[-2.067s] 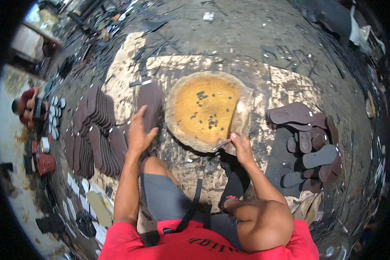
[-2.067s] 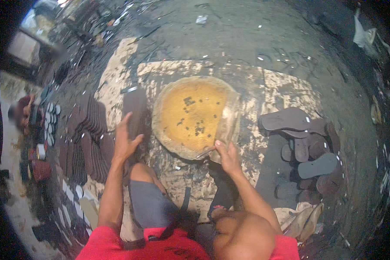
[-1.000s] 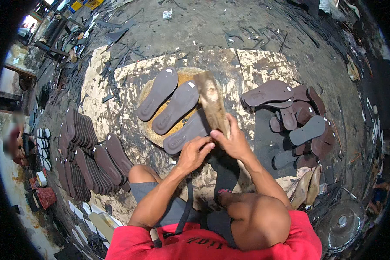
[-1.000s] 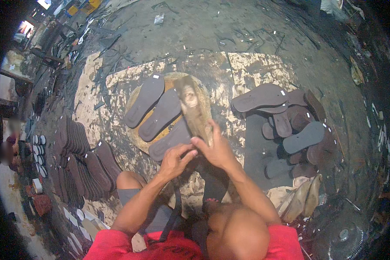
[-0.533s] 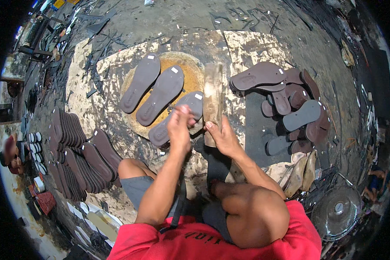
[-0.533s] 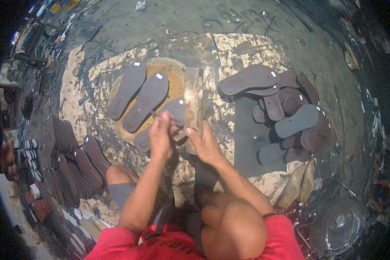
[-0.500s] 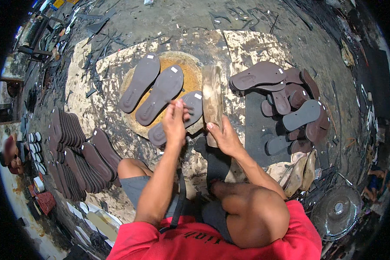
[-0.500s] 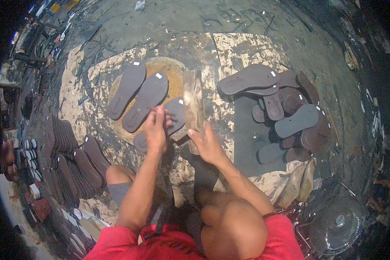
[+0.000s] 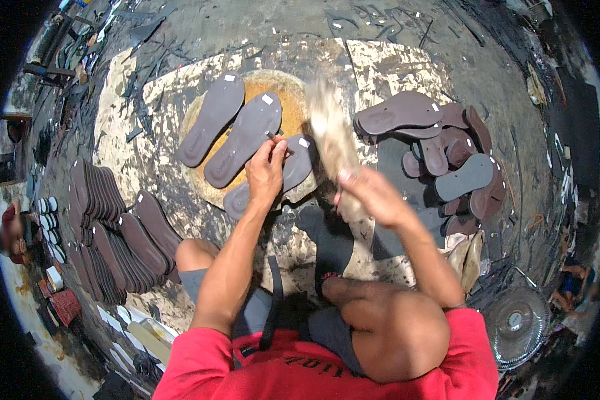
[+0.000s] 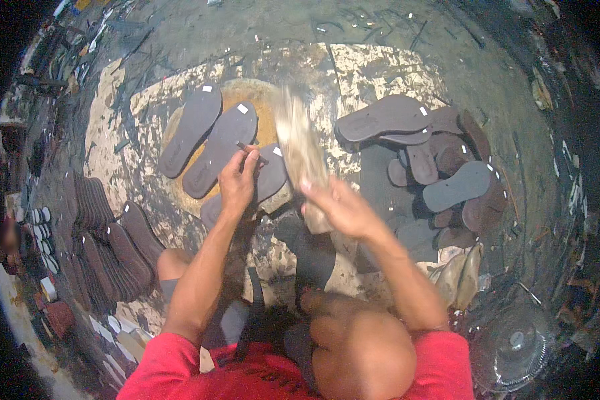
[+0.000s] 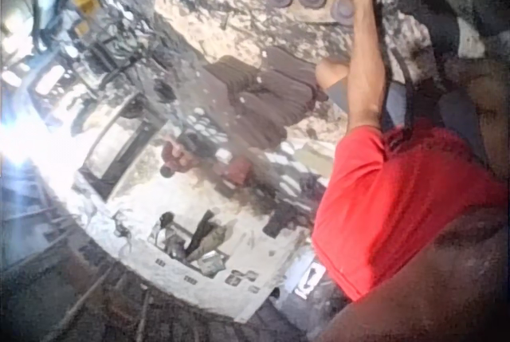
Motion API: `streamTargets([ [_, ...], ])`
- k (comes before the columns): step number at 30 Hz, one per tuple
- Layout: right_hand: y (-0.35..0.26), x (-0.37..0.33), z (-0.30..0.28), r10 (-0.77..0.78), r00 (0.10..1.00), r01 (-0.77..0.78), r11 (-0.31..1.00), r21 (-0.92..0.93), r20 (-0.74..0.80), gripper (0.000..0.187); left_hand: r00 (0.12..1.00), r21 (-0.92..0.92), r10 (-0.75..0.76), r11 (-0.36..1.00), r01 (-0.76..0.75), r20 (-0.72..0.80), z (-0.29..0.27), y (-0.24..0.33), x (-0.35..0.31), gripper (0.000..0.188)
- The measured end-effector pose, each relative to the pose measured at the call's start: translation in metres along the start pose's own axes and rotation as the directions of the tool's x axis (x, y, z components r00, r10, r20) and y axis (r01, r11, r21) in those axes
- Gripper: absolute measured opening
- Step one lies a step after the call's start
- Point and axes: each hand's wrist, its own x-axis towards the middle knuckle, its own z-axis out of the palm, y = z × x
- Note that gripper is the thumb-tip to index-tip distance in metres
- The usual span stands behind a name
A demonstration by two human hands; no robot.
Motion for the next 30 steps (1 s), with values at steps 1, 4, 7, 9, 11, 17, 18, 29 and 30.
streamTargets([
  [1, -0.032, -0.009, -0.001, -0.216, 0.976, 0.212, 0.969, -0.13, -0.016, 0.046, 0.999, 0.021, 0.045, 0.999, -0.045, -0.019, 0.001, 0.001, -0.001, 0.023],
  [4, -0.097, -0.048, 0.007, -0.547, 0.788, 0.499, 0.836, -0.226, -0.282, 0.056, 0.989, 0.054, 0.141, 0.989, -0.139, -0.034, 0.004, -0.003, -0.004, 0.018],
  [7, -0.091, -0.049, 0.019, -0.848, 0.452, 0.868, 0.49, -0.083, -0.277, 0.07, 0.938, 0.182, 0.34, 0.928, -0.324, -0.067, 0.006, -0.015, -0.005, 0.014],
  [9, -0.053, -0.028, 0.021, -0.828, 0.56, 0.795, 0.543, -0.269, -0.016, 0.066, 0.887, 0.229, 0.461, 0.863, -0.45, 0.007, 0.007, -0.023, -0.005, 0.014],
  [11, -0.005, -0.001, 0.013, 0.029, 0.998, -0.057, 0.63, -0.775, -0.049, 0.062, 0.839, 0.326, 0.542, 0.786, -0.524, 0.042, 0.009, -0.027, -0.007, 0.019],
  [17, 0.072, 0.032, -0.026, 0.17, 0.966, -0.161, 0.985, -0.065, 0.192, 0.043, 0.922, 0.147, 0.384, 0.916, -0.373, -0.058, 0.005, 0.0, -0.002, 0.018],
  [18, 0.075, 0.031, -0.023, 0.193, 0.976, -0.184, 0.978, -0.099, 0.097, 0.043, 0.971, -0.15, 0.085, 0.981, -0.12, -0.225, 0.001, 0.006, 0.008, 0.022],
  [29, 0.034, 0.028, -0.027, 0.204, 0.952, -0.229, 0.969, 0.091, 0.229, 0.052, 0.99, -0.026, -0.046, 0.999, 0.043, -0.13, -0.033, -0.016, 0.104, 0.031],
  [30, 0.016, 0.028, -0.029, 0.173, 0.96, -0.194, 0.978, 0.075, 0.222, 0.051, 0.99, -0.06, -0.054, 0.997, 0.046, -0.132, -0.032, -0.017, 0.103, 0.031],
])
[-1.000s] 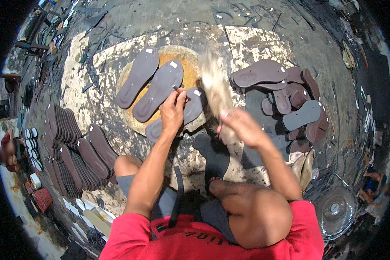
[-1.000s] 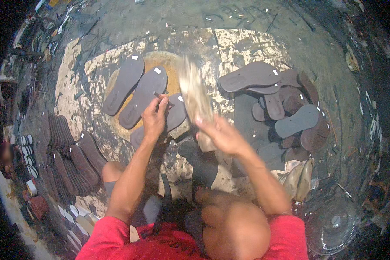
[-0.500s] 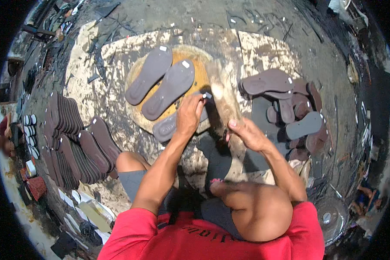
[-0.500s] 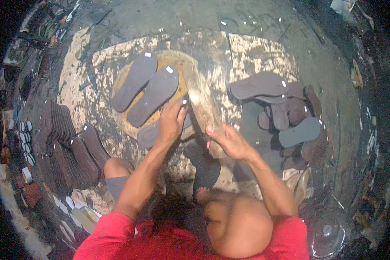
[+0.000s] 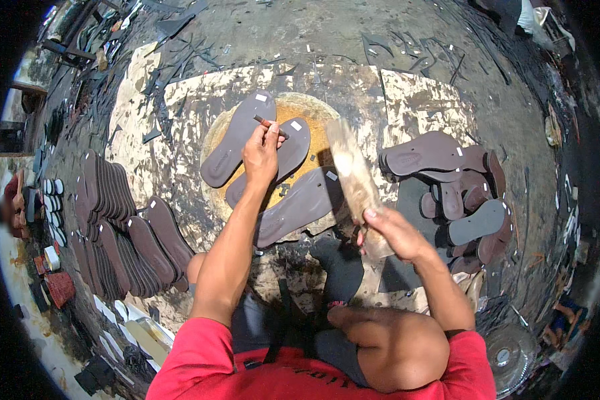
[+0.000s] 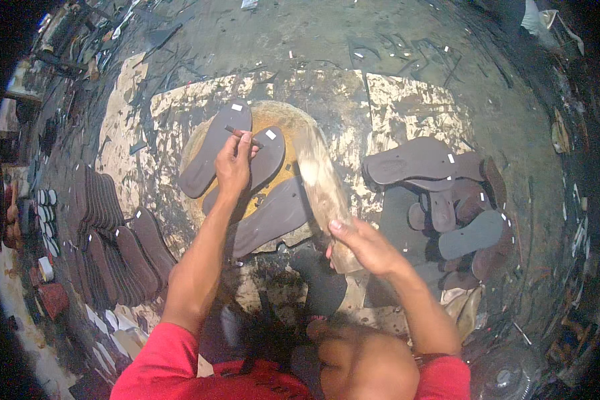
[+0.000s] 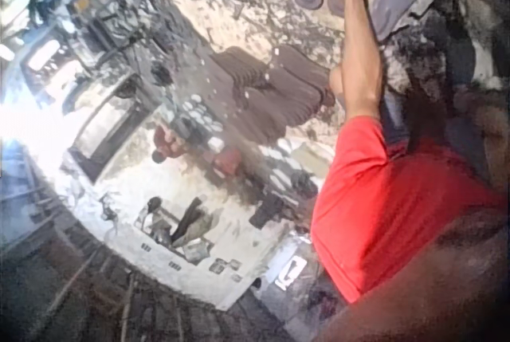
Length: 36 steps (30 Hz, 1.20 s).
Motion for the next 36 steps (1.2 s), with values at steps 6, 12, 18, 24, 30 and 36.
streamTargets([
  [6, -0.155, -0.041, 0.042, -0.406, 0.895, 0.313, 0.866, -0.389, -0.185, 0.081, 0.993, 0.147, 0.12, 0.982, -0.116, -0.019, 0.002, 0.006, -0.004, 0.029],
  [12, -0.164, 0.004, 0.086, -0.688, 0.684, 0.69, 0.718, -0.092, -0.241, 0.072, 0.916, 0.234, 0.401, 0.892, -0.387, -0.013, 0.006, -0.009, -0.011, 0.019],
  [18, -0.053, 0.099, 0.006, 0.105, 0.994, -0.08, 0.918, -0.388, 0.042, 0.081, 0.901, 0.358, 0.428, 0.833, -0.423, 0.069, 0.009, -0.014, -0.021, 0.014],
  [24, -0.032, 0.111, -0.003, 0.076, 0.996, -0.081, 0.989, -0.126, -0.043, 0.051, 0.979, -0.27, -0.14, 0.958, 0.096, -0.148, -0.006, 0.018, -0.002, 0.029],
  [30, -0.027, 0.11, 0.008, -0.035, 0.999, 0.034, 0.997, -0.066, -0.009, 0.052, 0.977, -0.127, 0.034, 0.99, -0.062, -0.209, -0.043, 0.005, 0.072, 0.031],
  [36, -0.088, 0.09, 0.029, -0.022, 1.0, 0.02, 0.991, -0.129, -0.019, 0.053, 0.973, -0.045, 0.165, 0.984, -0.174, -0.164, -0.042, -0.016, 0.069, 0.028],
])
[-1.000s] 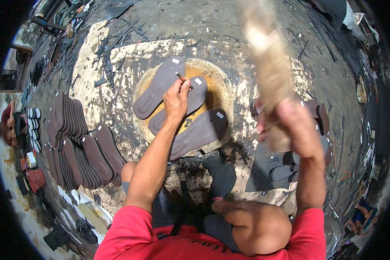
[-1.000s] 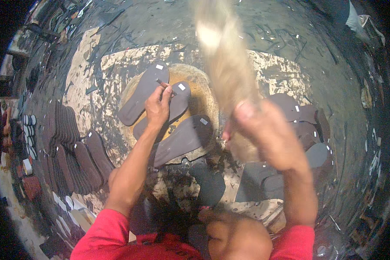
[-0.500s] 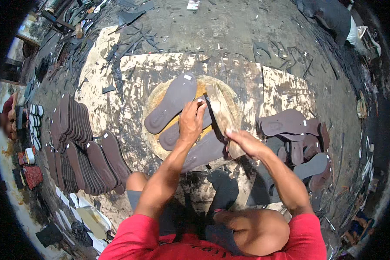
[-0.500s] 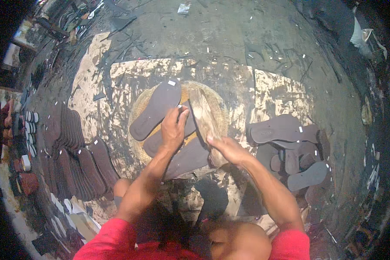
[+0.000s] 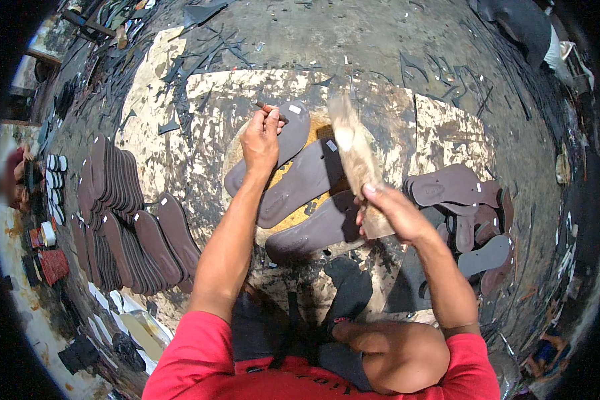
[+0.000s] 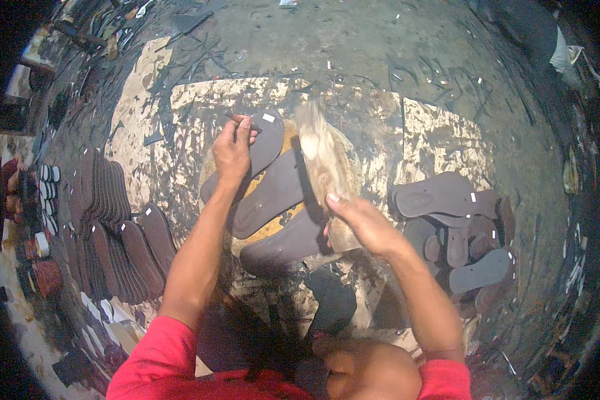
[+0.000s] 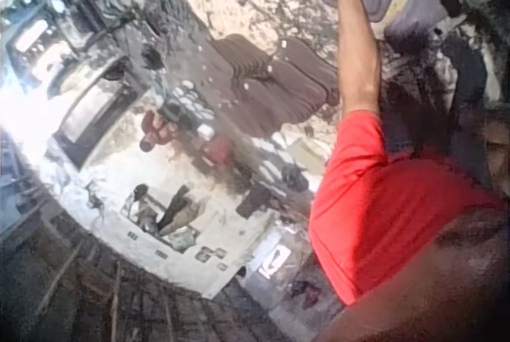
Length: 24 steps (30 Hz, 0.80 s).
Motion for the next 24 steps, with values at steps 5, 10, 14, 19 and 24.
streamTargets([
  [5, -0.127, -0.052, 0.034, -0.509, 0.835, 0.427, 0.839, -0.337, -0.21, 0.077, 0.993, 0.173, 0.118, 0.978, -0.115, -0.01, 0.002, 0.005, -0.002, 0.02],
  [10, -0.102, 0.001, 0.065, -0.907, 0.405, 0.837, 0.418, -0.353, -0.114, 0.077, 0.938, 0.339, 0.346, 0.88, -0.334, 0.025, -0.001, -0.006, -0.008, 0.013],
  [14, -0.028, 0.072, 0.016, -0.21, 0.977, 0.183, 0.74, -0.647, 0.036, 0.08, 0.88, 0.446, 0.456, 0.766, -0.463, 0.131, 0.001, -0.01, -0.015, 0.023],
  [19, 0.002, 0.094, -0.002, -0.104, 0.995, 0.1, 0.92, -0.38, 0.011, 0.059, 0.995, 0.122, -0.097, 0.988, 0.098, -0.012, -0.003, 0.009, -0.007, 0.032],
  [24, -0.007, 0.071, 0.027, 0.059, 0.998, -0.06, 0.998, 0.03, 0.031, 0.058, 0.929, -0.241, -0.221, 0.959, 0.152, -0.296, -0.065, 0.022, -0.02, 0.032],
])
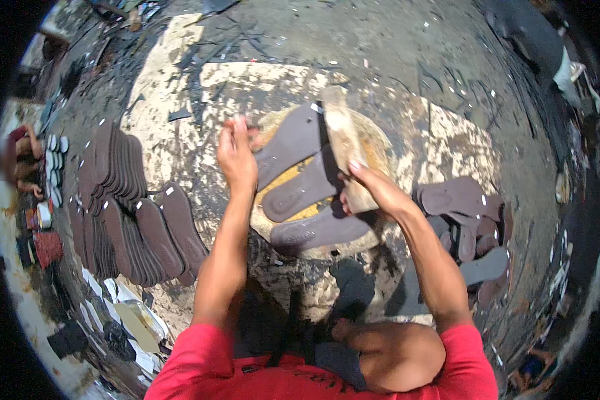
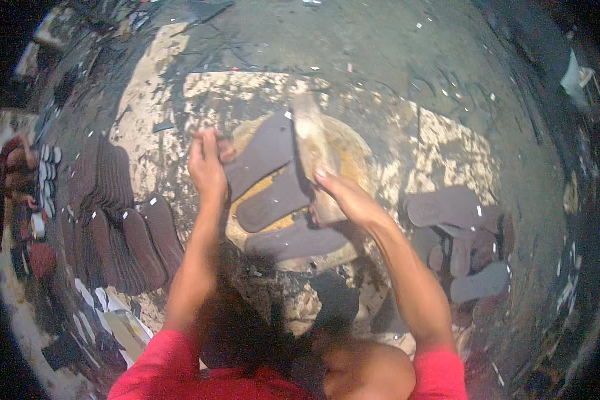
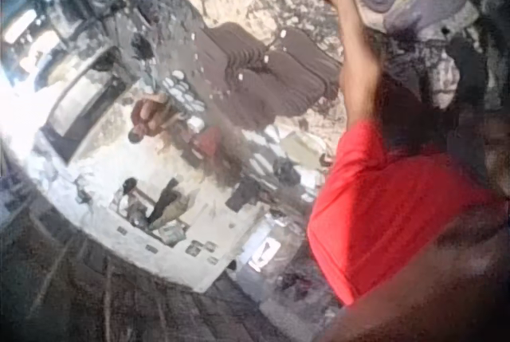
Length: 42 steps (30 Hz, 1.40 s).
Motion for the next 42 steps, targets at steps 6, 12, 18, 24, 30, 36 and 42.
streamTargets([
  [6, 0.03, -0.011, 0.002, -0.143, 0.989, 0.146, 0.986, -0.078, 0.037, 0.058, 0.982, 0.19, -0.055, 0.982, 0.021, 0.178, -0.047, -0.018, -0.018, 0.029],
  [12, -0.056, -0.07, 0.044, -0.294, 0.956, 0.29, 0.926, -0.24, 0.019, 0.053, 0.967, 0.364, 0.04, 0.922, -0.132, 0.25, -0.041, -0.009, -0.019, 0.026],
  [18, -0.102, -0.111, 0.092, -0.942, 0.299, 0.953, 0.303, -0.005, -0.15, 0.059, 0.885, 0.456, 0.314, 0.768, -0.45, 0.343, -0.048, -0.015, -0.024, 0.019],
  [24, 0.011, 0.001, 0.063, -0.157, 0.971, 0.229, 0.835, -0.5, 0.183, 0.07, 0.723, 0.528, 0.483, 0.494, -0.691, 0.494, -0.045, -0.025, -0.018, 0.022],
  [30, 0.032, 0.006, 0.023, -0.096, 0.995, 0.1, 0.877, -0.469, 0.033, 0.08, 1.0, -0.184, -0.007, 0.983, 0.006, -0.002, -0.036, -0.005, -0.027, 0.026],
  [36, 0.049, 0.008, 0.03, -0.12, 0.99, 0.134, 0.964, -0.23, 0.074, 0.059, 0.951, 0.406, -0.048, 0.91, -0.084, 0.305, -0.042, -0.009, -0.048, 0.028],
  [42, -0.071, -0.105, 0.057, -0.343, 0.937, 0.349, 0.903, -0.252, 0.07, 0.053, 0.911, 0.418, 0.19, 0.841, -0.344, 0.366, -0.043, -0.015, -0.054, 0.019],
])
